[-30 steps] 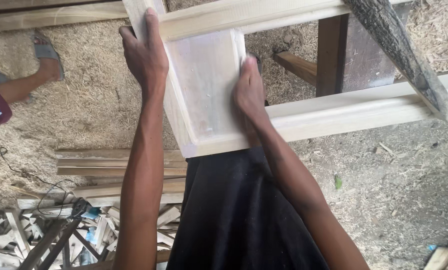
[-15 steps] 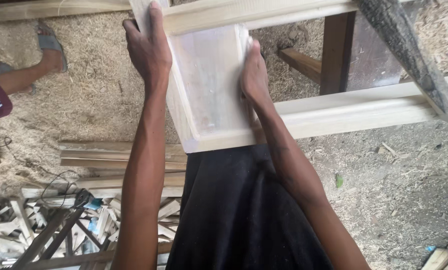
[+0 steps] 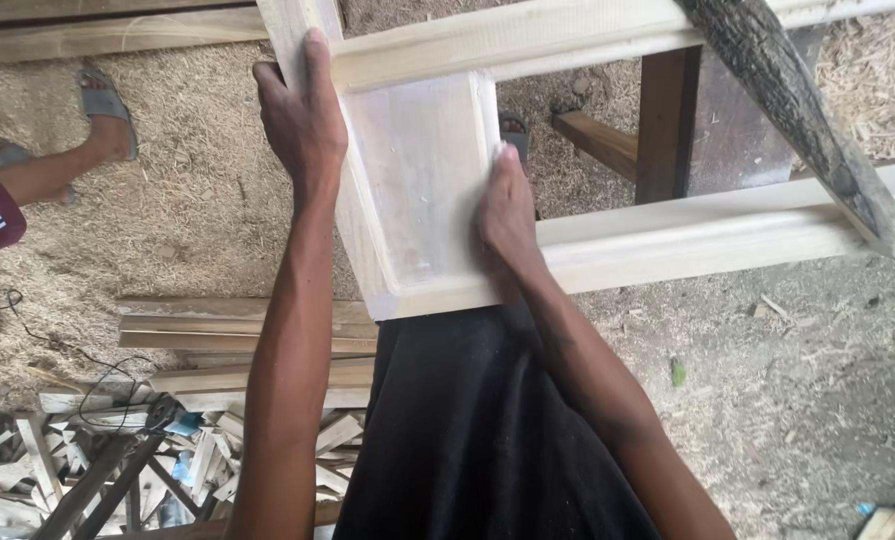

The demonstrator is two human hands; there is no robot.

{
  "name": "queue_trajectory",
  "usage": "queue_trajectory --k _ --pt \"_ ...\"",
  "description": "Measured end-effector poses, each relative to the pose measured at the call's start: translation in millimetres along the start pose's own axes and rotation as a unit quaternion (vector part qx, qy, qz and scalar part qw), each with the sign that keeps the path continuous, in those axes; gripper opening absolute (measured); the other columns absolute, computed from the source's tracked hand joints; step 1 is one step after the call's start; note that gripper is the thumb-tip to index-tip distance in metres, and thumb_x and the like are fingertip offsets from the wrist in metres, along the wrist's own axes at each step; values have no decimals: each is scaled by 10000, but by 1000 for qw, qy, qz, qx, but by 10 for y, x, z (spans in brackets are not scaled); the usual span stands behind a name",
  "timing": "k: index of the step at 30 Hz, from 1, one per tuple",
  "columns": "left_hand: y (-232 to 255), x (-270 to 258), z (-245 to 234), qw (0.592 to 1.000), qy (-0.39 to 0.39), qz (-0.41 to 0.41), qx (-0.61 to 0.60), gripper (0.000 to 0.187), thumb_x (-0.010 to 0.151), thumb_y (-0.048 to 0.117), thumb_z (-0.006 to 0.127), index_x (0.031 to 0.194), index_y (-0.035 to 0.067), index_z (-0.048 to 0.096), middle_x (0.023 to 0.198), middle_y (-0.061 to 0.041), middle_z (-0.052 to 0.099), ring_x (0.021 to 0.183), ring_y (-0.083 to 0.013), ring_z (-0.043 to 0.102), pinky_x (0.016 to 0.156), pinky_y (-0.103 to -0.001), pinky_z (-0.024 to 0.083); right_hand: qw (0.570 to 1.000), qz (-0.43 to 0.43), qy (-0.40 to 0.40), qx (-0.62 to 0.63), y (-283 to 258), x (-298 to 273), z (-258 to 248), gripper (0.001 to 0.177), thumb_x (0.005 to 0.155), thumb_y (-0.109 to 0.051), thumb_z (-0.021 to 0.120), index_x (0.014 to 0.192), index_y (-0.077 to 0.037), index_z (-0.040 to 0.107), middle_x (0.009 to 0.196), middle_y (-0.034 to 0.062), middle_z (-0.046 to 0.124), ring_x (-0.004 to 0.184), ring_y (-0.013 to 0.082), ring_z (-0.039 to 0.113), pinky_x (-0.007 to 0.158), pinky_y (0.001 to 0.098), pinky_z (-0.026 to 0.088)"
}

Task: The person sands a white wooden door frame using a sanding block. They systematically smooth the edges and flat surfaces of the frame, which is resting on a wooden workbench in a workshop.

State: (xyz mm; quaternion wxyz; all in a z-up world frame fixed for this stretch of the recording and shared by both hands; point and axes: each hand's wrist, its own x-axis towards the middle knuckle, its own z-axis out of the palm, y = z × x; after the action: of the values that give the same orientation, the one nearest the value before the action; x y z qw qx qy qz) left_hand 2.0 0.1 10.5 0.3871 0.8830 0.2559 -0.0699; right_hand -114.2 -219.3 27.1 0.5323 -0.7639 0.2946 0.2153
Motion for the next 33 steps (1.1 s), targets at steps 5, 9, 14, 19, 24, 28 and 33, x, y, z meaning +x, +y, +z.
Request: queue_trajectory --k 5,9,14,19,24,28,33 --pt "41 -10 -14 1000 2 4 -11 657 975 664 519 1194 45 560 1048 -131 713 915 -211 754 770 -402 601 987 145 -25 61 -421 371 -89 783 1073 -480 137 1299 94 620 1182 355 651 1129 434 650 1023 498 466" --pt "127 -28 -15 1000 -2 -8 -20 654 962 653 512 1176 38 559 1036 -141 709 894 -214 756 735 -398 611 997 71 2 36 -140 -183 -114 816 1083 -493 114 1355 108 594 1281 386 604 1218 456 581 1071 505 420" --pt "131 -52 -45 1000 -5 -18 -3 648 957 653 507 1168 43 563 1027 -140 694 887 -210 743 727 -390 608 993 107 14 47 -298 179 -45 812 1084 -524 140 1432 121 491 1403 381 511 1344 474 464 1091 526 384" --pt "82 -99 -59 1000 -8 -7 -13 657 968 657 512 1161 31 568 1022 -138 691 883 -217 738 728 -390 603 985 148 -29 86 -147 128 -88 795 1044 -524 168 1434 72 522 1398 323 568 1347 410 516 1139 463 355" --pt "129 -30 -33 999 -18 -29 -24 670 937 665 481 1182 44 535 998 -129 678 838 -203 744 660 -386 623 994 87 9 65 -155 249 -34 764 1029 -512 211 1443 60 503 1413 306 558 1361 389 512 1154 432 339" --pt "78 -1 -12 999 -20 -23 -16 670 960 666 490 1163 29 542 1007 -143 679 845 -213 741 678 -388 620 978 192 -10 81 -250 289 -41 713 1073 -476 190 1333 87 541 1301 353 556 1243 456 547 1056 509 408" --pt "139 0 -41 1000 -3 -8 -17 670 964 669 486 1178 37 551 1021 -139 679 865 -212 741 689 -393 615 999 25 38 8 -91 47 10 715 1122 -444 138 1131 86 617 1103 341 619 1082 452 614 955 547 472"
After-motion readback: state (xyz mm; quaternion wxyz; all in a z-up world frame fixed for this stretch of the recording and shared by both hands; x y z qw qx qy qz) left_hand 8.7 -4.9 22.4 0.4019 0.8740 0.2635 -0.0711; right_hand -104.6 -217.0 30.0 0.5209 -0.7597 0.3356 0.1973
